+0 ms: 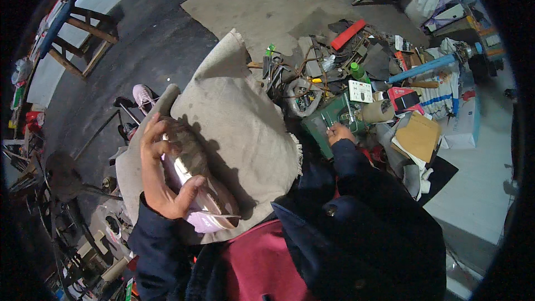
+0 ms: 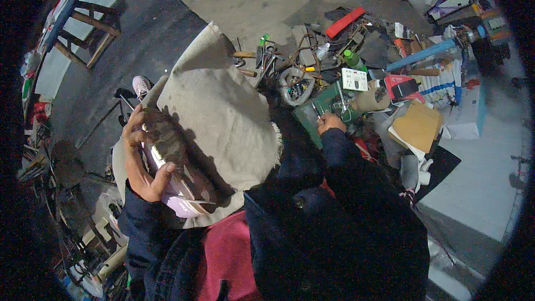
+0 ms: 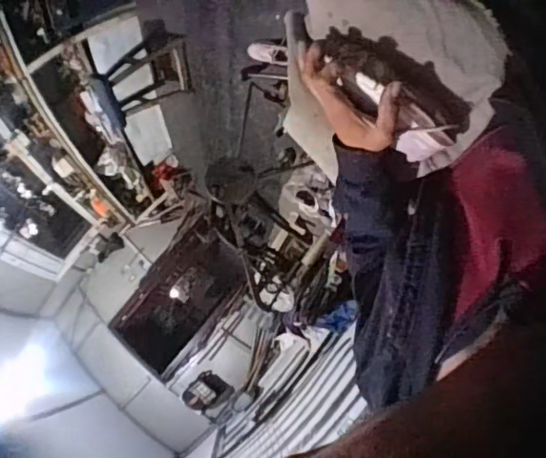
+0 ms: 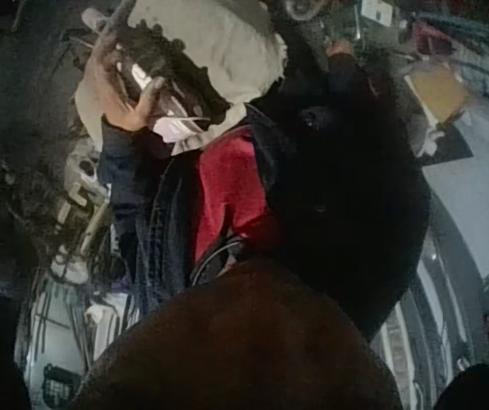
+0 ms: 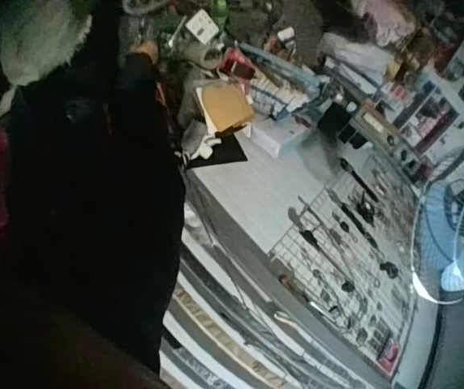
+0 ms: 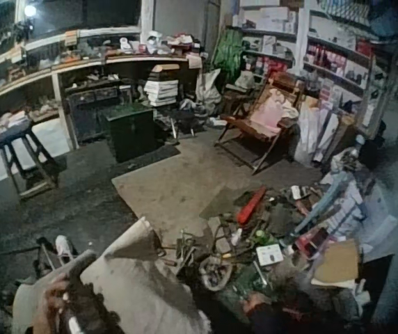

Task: The person stitches the sole of a pink sneaker using a curved awl and thread, repeatedly piercing the sole and pulling the thread through. After completing the stitching, the person uses a metal file to smooth the sole edge and then inserts a light blue insole into the shoe.

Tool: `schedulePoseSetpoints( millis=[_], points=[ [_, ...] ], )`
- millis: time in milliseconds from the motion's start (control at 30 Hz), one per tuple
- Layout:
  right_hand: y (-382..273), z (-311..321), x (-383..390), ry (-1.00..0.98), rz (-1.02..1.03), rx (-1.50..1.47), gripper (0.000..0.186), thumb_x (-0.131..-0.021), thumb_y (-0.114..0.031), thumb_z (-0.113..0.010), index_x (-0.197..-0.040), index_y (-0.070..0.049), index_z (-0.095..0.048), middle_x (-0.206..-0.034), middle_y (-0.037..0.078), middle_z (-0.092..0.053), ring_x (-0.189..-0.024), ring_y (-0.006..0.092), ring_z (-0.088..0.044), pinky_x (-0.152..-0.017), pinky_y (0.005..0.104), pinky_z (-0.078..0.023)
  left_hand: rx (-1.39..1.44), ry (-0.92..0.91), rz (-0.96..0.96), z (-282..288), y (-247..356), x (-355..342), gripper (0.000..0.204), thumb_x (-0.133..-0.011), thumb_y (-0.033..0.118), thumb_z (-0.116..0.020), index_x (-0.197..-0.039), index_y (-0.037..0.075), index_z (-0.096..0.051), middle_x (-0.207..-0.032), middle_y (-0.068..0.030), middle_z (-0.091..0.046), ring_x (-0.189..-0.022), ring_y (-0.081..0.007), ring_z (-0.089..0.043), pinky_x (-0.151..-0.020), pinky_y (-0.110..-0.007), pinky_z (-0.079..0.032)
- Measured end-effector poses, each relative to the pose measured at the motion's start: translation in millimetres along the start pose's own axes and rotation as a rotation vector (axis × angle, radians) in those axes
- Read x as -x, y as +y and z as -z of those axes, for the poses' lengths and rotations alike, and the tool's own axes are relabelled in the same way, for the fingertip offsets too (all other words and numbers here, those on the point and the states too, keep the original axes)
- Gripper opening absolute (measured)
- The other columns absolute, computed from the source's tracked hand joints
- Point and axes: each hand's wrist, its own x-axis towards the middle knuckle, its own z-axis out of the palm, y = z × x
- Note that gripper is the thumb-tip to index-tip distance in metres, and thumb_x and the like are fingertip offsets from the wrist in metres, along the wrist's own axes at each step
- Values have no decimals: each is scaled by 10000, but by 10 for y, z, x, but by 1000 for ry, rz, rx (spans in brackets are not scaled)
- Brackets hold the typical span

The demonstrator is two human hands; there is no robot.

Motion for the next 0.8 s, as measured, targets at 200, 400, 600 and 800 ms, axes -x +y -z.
schedulePoseSetpoints(
  millis=[200,400,600,800],
  points=[
    [-5,78,36,12,-44,38,307,-912,-325,-731,-1138,-131,-658,-1143,159,-725,-1021,402,-702,-850,535,-546,16,61,18,-5,-35,49,670,-784,459,-820,-1202,28,-523,-1493,-227,-455,-1517,-427,-330,-1216,-542,-268],
    [-20,-7,199,-21,111,82,426,-913,-339,-733,-1277,-142,-632,-1285,160,-669,-1030,418,-700,-908,527,-547,-3,66,28,-7,-74,75,741,-788,481,-821,-1277,14,-516,-1504,-228,-460,-1518,-424,-332,-1218,-535,-270],
    [-77,-44,156,-105,-88,10,442,-855,-392,-794,-1201,-131,-705,-1194,169,-723,-1103,375,-694,-927,508,-551,2,62,24,-11,-91,85,767,-788,464,-827,-1317,12,-505,-1511,-222,-462,-1520,-414,-335,-1213,-518,-286],
    [-119,56,51,-139,-9,135,438,-793,-418,-861,-1096,-121,-750,-985,154,-764,-990,366,-719,-893,491,-554,39,107,49,-17,-76,103,779,-791,452,-822,-1347,10,-503,-1533,-221,-470,-1519,-398,-348,-1216,-512,-293]
  ],
)
